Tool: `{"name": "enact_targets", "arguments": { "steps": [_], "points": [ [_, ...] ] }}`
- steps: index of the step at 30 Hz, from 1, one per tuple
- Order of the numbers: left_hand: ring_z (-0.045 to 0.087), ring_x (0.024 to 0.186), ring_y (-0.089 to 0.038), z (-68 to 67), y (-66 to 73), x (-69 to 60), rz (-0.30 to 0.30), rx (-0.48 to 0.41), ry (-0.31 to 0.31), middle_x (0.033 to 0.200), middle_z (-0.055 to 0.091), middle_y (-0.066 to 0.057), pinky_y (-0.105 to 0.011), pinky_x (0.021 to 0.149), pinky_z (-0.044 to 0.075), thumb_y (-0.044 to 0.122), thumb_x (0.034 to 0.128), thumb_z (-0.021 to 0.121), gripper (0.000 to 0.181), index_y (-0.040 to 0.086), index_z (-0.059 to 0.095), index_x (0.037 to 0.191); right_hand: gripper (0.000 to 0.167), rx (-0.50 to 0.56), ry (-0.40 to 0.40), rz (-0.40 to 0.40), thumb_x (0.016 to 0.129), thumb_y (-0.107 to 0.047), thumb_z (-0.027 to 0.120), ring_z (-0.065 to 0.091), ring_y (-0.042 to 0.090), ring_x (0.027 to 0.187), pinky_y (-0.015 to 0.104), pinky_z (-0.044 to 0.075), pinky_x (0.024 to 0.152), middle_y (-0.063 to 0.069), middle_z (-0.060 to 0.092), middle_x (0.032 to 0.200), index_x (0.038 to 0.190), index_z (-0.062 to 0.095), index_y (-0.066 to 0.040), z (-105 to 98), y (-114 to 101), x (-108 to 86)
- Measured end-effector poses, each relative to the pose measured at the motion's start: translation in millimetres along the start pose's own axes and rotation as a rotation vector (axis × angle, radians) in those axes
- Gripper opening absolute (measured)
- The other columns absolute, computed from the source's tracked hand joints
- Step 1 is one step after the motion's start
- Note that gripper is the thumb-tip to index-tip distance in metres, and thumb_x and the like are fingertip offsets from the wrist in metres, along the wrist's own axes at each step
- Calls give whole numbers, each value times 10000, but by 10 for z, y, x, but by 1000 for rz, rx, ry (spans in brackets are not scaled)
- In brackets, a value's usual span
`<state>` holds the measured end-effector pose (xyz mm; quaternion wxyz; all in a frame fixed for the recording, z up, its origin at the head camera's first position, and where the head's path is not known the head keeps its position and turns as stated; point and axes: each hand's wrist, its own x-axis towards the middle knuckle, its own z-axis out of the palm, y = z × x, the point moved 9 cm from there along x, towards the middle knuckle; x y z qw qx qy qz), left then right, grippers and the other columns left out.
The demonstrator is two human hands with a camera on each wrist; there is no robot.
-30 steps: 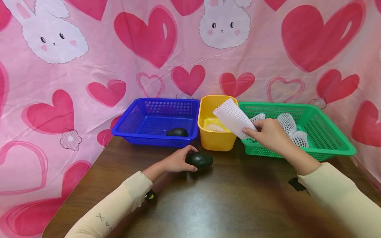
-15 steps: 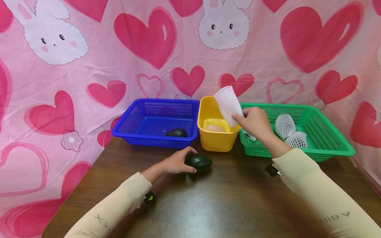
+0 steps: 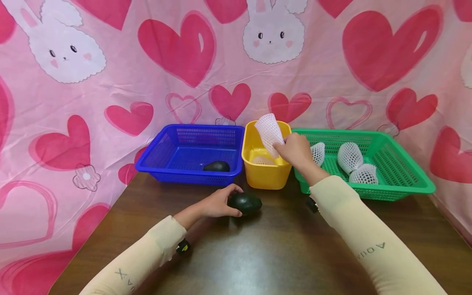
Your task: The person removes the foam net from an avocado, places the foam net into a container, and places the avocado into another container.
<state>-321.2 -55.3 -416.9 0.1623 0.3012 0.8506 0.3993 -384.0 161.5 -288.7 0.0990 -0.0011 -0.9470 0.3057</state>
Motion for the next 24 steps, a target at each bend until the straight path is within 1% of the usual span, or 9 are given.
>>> {"name": "enact_targets", "arguments": {
  "steps": [4, 8, 13, 18, 21, 24],
  "points": [
    [575, 986, -179, 0, -3, -10, -4, -2, -1, 1130, 614, -64, -365, 888, 468, 253, 750, 810, 617, 128, 480, 1256, 403, -50, -15, -12, 909, -317, 636, 432, 235, 506, 280, 364, 444, 62, 418, 541, 631, 540, -41, 109, -41, 47],
    [576, 990, -179, 5, -10, -13, -4, -1, -7, 1138, 615, -64, -365, 890, 468, 256, 755, 807, 618, 127, 478, 1262, 398, -104, -54, -8, 910, -303, 631, 438, 252, 543, 300, 391, 489, 68, 406, 558, 632, 513, -44, 222, -37, 75],
    [577, 992, -178, 5, -18, -11, 1, 3, -7, 1139, 618, -63, -365, 891, 468, 258, 755, 806, 614, 128, 480, 1259, 312, -160, -119, 5, 907, -273, 640, 494, 273, 626, 321, 443, 553, 101, 483, 655, 733, 563, -25, 326, -22, 89],
    [575, 1004, -184, 7, -8, -19, 2, 6, -7, 1151, 618, -71, -371, 897, 463, 258, 752, 805, 609, 130, 484, 1253, 209, -241, -213, 1, 856, -205, 676, 523, 288, 707, 340, 478, 621, 121, 537, 737, 822, 597, -14, 410, -46, 84],
    [573, 1014, -186, 8, -2, -24, -1, 4, -6, 1157, 616, -72, -376, 901, 460, 258, 750, 806, 609, 133, 485, 1253, 242, -276, -258, 1, 837, -223, 717, 529, 286, 737, 357, 506, 665, 123, 567, 782, 883, 611, -11, 460, -47, 79],
    [571, 1017, -183, 9, -4, -22, -2, 3, -7, 1154, 616, -65, -374, 902, 459, 259, 749, 808, 610, 135, 487, 1253, 351, -284, -274, 18, 818, -298, 765, 544, 283, 778, 387, 531, 723, 128, 603, 848, 958, 617, -13, 487, -32, 79]
  ]
}}
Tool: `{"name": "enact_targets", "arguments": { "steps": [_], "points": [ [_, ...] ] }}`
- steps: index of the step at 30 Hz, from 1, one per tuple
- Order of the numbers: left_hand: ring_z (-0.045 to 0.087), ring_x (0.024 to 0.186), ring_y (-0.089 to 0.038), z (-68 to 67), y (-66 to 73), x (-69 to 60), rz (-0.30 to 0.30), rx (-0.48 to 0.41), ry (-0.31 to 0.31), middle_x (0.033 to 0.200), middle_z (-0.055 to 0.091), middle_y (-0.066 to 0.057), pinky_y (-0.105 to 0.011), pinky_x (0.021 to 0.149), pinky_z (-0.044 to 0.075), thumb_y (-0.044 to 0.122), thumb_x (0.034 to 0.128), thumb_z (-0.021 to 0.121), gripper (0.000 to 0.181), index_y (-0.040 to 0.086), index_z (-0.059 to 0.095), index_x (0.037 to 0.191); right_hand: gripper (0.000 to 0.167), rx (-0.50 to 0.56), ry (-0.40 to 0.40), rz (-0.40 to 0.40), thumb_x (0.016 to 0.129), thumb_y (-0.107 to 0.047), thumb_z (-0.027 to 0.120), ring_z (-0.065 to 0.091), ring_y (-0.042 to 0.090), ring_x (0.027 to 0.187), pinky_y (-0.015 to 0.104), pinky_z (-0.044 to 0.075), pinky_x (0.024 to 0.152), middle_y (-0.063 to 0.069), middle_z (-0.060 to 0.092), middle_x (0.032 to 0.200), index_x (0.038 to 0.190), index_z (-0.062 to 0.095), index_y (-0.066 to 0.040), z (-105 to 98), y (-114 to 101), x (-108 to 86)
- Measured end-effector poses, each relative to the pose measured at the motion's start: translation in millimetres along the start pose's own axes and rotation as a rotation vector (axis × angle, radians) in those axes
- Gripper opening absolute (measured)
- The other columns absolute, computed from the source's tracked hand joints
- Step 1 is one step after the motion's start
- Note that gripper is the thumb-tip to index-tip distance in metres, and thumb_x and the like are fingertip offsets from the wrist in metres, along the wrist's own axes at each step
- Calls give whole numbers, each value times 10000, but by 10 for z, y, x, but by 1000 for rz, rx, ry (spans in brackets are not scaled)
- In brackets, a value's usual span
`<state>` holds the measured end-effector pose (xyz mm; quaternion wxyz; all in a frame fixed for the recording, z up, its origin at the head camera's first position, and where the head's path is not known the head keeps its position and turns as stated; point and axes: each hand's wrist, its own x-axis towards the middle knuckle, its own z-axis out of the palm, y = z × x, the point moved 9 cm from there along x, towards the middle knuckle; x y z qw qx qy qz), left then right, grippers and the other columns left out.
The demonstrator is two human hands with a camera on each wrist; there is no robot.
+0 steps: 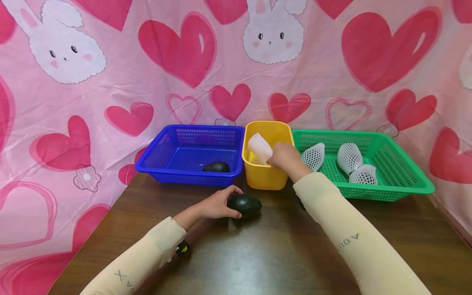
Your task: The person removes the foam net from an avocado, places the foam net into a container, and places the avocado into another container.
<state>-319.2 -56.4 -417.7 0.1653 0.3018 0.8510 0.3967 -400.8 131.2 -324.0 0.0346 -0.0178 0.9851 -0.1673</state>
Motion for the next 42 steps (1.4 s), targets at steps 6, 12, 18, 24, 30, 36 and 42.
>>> {"name": "enact_targets", "arguments": {
  "steps": [6, 12, 18, 24, 30, 36, 42],
  "points": [
    [570, 1017, -180, -8, -4, -7, 2, -1, -2, 1150, 615, -58, -373, 901, 460, 265, 750, 809, 611, 134, 489, 1254, 502, 15, -8, 15, 792, -392, 786, 555, 279, 836, 419, 533, 793, 136, 618, 927, 1060, 597, -11, 18, 7, -4],
    [568, 1016, -187, -31, 0, -26, -2, -4, 0, 1150, 614, -63, -383, 899, 460, 264, 751, 810, 611, 131, 491, 1255, 462, 30, 2, 27, 817, -395, 763, 539, 265, 782, 367, 533, 731, 127, 595, 840, 1006, 588, -11, -5, 6, -22],
    [568, 1016, -192, -47, 3, -38, -5, -7, -2, 1159, 611, -84, -388, 903, 459, 257, 751, 805, 611, 129, 488, 1257, 403, 46, 43, 17, 833, -406, 746, 464, 225, 625, 306, 479, 598, 86, 488, 660, 808, 585, -37, -88, -5, -40],
    [578, 1001, -181, -47, -2, -35, 4, 6, 1, 1128, 623, -74, -373, 893, 460, 237, 742, 809, 604, 126, 494, 1245, 463, 40, 97, 9, 839, -446, 729, 426, 221, 547, 302, 433, 539, 59, 417, 572, 672, 531, -62, -228, -13, -78],
    [582, 997, -171, -52, -13, -31, 14, 1, 0, 1109, 627, -64, -360, 889, 459, 228, 739, 812, 604, 119, 496, 1242, 483, 8, 166, -42, 864, -450, 696, 453, 258, 609, 326, 412, 545, 57, 394, 566, 627, 513, -71, -364, -83, -152],
    [575, 1015, -180, -65, -29, -51, 0, -8, -10, 1133, 621, -67, -379, 905, 456, 239, 744, 813, 604, 126, 495, 1245, 396, 118, 273, -133, 899, -406, 668, 507, 255, 616, 338, 444, 556, 47, 505, 605, 717, 636, -55, -494, -338, -327],
    [574, 1012, -178, -77, -30, -87, -7, -13, -20, 1127, 622, -48, -382, 897, 460, 251, 752, 808, 599, 129, 494, 1247, 294, 269, 315, -235, 909, -348, 680, 574, 213, 655, 317, 522, 581, 41, 628, 716, 950, 732, -61, -442, -654, -502]
  ]
}}
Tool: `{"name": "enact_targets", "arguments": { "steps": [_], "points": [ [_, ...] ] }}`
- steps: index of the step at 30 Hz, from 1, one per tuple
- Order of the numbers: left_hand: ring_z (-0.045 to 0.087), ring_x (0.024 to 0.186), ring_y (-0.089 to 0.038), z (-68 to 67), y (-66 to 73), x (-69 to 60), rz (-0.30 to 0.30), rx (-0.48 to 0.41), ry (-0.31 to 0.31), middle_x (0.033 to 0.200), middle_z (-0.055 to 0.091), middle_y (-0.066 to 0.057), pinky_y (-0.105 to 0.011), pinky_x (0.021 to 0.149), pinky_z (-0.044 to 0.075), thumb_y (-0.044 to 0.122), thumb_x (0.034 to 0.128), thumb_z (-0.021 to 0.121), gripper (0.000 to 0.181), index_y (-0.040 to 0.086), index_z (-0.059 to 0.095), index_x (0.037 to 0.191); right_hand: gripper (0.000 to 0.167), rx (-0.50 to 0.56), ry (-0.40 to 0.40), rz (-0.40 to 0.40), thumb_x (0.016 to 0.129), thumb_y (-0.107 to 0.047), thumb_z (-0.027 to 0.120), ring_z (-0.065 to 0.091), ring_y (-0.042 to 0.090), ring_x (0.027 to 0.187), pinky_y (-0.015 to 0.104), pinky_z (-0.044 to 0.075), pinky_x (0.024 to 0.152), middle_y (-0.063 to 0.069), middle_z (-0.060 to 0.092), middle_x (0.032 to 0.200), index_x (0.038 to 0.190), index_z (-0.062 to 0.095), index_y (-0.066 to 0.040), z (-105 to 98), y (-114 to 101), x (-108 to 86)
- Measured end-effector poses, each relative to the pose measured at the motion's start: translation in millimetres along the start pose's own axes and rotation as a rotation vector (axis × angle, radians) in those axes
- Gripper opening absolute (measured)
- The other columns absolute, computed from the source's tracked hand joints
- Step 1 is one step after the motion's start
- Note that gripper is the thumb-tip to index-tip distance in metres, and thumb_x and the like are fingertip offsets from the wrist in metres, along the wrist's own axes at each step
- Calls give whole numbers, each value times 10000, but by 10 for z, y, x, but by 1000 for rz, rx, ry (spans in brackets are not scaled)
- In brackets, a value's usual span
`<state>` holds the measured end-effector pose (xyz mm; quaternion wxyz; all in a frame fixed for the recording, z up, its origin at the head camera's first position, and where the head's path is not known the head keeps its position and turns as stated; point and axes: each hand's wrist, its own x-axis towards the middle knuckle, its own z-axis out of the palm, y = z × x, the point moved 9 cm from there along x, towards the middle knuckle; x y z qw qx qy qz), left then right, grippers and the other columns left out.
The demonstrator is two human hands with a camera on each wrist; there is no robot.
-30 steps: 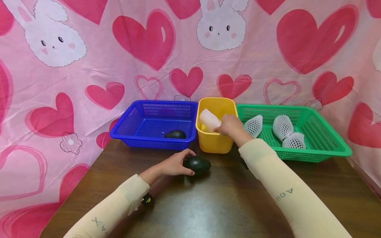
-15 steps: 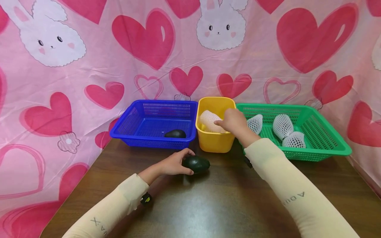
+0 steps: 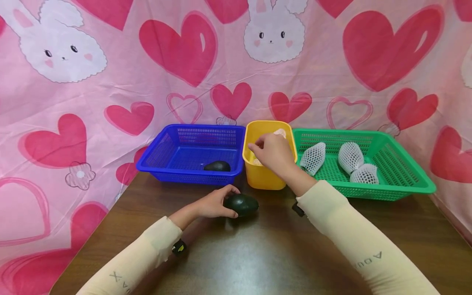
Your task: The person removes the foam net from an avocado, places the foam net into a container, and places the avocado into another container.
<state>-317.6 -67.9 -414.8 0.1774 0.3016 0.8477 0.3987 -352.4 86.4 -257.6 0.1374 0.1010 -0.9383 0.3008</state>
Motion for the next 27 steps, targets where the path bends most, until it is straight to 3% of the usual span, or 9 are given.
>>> {"name": "enact_targets", "arguments": {
  "steps": [6, 17, 22, 27],
  "points": [
    [575, 991, -174, 4, -5, -6, 6, 8, -5, 1112, 622, -43, -382, 886, 465, 258, 760, 807, 594, 123, 495, 1248, 283, 68, -96, -16, 902, -372, 689, 557, 193, 618, 279, 492, 539, 8, 606, 647, 871, 737, -95, 323, -135, -144],
    [566, 1041, -164, -39, -42, -94, 14, -11, -36, 1132, 608, -19, -358, 901, 451, 230, 752, 821, 607, 132, 497, 1257, 330, 48, -237, 44, 971, -328, 600, 514, 193, 502, 249, 372, 449, 39, 505, 545, 773, 680, -77, 897, -11, -281],
    [558, 1067, -173, -80, -40, -133, 30, 5, -48, 1155, 594, -23, -363, 922, 440, 234, 756, 824, 606, 117, 498, 1254, 424, 94, -253, 106, 1003, -344, 534, 538, 175, 463, 259, 405, 434, 9, 535, 526, 715, 661, -60, 1080, 91, -311],
    [557, 1057, -178, -90, -38, -178, 43, 26, -80, 1155, 582, -17, -356, 920, 447, 243, 759, 821, 599, 105, 501, 1247, 478, 209, -264, 172, 1022, -340, 492, 608, 213, 465, 289, 479, 446, 25, 596, 528, 690, 650, -35, 1208, 157, -342]
  ]
}}
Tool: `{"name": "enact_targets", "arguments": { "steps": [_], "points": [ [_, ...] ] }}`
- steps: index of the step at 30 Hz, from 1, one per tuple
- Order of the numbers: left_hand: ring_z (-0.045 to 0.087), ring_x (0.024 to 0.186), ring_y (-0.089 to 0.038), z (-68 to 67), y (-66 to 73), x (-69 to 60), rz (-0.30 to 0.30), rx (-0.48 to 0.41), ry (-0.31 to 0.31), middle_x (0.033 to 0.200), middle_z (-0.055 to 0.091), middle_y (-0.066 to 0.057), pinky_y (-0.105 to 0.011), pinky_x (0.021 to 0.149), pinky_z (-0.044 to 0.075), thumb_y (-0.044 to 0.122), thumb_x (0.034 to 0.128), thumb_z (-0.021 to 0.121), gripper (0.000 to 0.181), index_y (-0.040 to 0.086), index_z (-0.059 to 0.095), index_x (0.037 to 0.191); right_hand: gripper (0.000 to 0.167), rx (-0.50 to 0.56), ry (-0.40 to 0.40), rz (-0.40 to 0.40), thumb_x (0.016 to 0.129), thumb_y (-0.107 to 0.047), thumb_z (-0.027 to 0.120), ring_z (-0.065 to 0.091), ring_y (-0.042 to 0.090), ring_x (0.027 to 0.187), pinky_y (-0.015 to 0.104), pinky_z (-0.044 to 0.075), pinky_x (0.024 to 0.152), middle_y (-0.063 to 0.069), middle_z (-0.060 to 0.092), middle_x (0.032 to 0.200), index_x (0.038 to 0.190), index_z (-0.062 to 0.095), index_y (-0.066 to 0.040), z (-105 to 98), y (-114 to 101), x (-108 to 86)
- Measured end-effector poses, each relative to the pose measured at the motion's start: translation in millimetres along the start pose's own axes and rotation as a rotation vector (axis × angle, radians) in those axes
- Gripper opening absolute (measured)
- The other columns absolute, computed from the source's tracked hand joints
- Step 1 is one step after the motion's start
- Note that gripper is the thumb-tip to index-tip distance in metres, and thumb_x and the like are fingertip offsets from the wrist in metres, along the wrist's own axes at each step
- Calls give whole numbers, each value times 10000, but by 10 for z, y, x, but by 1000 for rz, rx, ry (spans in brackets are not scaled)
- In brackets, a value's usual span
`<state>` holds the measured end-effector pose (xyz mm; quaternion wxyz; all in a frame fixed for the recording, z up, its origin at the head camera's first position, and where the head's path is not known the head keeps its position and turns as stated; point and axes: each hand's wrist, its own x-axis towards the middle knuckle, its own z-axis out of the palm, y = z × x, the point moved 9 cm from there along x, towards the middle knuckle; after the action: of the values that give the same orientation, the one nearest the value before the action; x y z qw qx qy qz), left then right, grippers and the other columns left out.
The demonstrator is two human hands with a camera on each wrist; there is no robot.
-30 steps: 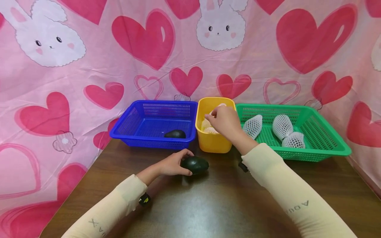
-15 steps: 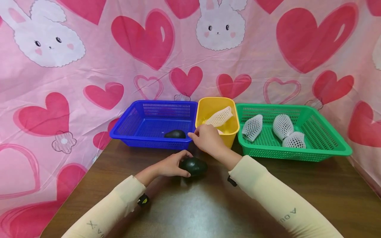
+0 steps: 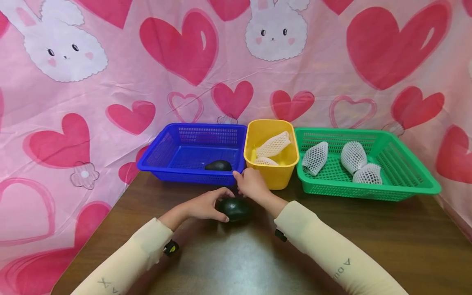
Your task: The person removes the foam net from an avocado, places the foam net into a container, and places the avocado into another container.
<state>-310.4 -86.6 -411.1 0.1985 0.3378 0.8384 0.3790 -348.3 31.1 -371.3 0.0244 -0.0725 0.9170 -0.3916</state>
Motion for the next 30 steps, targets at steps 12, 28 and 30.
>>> {"name": "enact_targets", "arguments": {
  "steps": [12, 28, 30],
  "points": [
    [549, 1041, -186, -229, 104, -191, 19, 3, -57, 1139, 590, -11, -350, 886, 471, 225, 765, 803, 575, 126, 491, 1237, 354, 579, -65, 201, 1028, -218, 502, 644, 154, 566, 293, 555, 536, 143, 684, 736, 1005, 602, 121, 233, 167, 29],
    [638, 977, -338, -1304, 90, -281, -18, -143, 348, 1183, 566, -218, -318, 792, 528, 74, 793, 772, 594, 7, 448, 1286, 343, 709, -69, 200, 1038, -156, 468, 684, 243, 641, 287, 558, 544, 221, 690, 801, 1057, 544, 178, 272, 142, 19],
    [626, 1011, -354, -1437, 14, -271, -71, -126, 405, 1188, 557, -226, -318, 798, 519, 84, 795, 775, 606, 4, 435, 1290, 348, 723, -66, 198, 1038, -148, 465, 668, 202, 605, 286, 558, 546, 195, 683, 765, 1068, 534, 192, 272, 141, 21]
  ]
}}
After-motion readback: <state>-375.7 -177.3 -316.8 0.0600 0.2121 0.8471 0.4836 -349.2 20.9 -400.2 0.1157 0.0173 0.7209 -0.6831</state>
